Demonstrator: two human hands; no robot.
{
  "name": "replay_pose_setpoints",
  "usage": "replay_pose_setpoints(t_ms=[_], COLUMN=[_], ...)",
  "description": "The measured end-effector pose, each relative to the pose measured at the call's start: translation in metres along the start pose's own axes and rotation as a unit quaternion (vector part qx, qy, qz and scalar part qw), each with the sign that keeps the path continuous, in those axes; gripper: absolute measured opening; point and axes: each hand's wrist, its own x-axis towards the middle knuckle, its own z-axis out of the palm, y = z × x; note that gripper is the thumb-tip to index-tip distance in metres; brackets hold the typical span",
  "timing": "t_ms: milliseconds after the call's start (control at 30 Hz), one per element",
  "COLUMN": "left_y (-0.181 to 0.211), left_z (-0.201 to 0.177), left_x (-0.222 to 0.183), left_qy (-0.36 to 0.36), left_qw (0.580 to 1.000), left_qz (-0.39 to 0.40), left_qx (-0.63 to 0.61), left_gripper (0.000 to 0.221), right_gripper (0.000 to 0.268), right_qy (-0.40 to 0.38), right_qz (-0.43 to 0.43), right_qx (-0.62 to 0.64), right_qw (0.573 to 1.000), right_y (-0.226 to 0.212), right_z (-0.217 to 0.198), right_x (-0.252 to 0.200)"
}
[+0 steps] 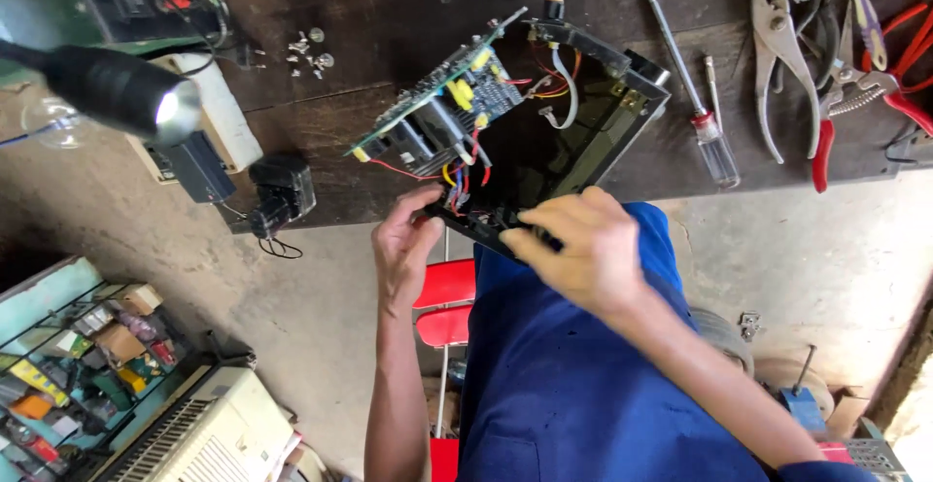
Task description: Disconnecting internal wire connectors from a circuit board inside an electronic device housing.
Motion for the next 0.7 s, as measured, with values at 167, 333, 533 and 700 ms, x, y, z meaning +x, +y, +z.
replay_pose_setpoints(t_ms=[167, 333, 533, 700], left_y=[-0.012, -0.027, -0.011, 0.006], left_z=[-0.006, -0.008, -0.016, -0.002], left_x=[0.001, 0.007, 0.015, 0.021], left_qy=[-0.013, -0.026, -0.051, 0.043], left_qw=[0.999, 0.995, 0.999, 0.998], left_qz=[0.003, 0.016, 0.005, -0.022], left_qx=[-0.044, -0.091, -0.010, 0.046], left_gripper=[0.030, 0.030, 0.029, 0.020], right_gripper=[0.022, 0.026, 0.028, 0.026], right_qy=[0.020, 0.028, -0.017, -0.009], right_qz=[-0.011, -0.056, 0.049, 0.098], right_qx=[-0.081, -0.130, -0.011, 0.001], right_qw=[0.996, 0.990, 0.999, 0.995], right_y=[-0.033, -0.058, -0.041, -0.043], right_z=[0.020, 0.051, 0.084, 0.089], right_x=[0.015, 0.014, 0.003, 0.005])
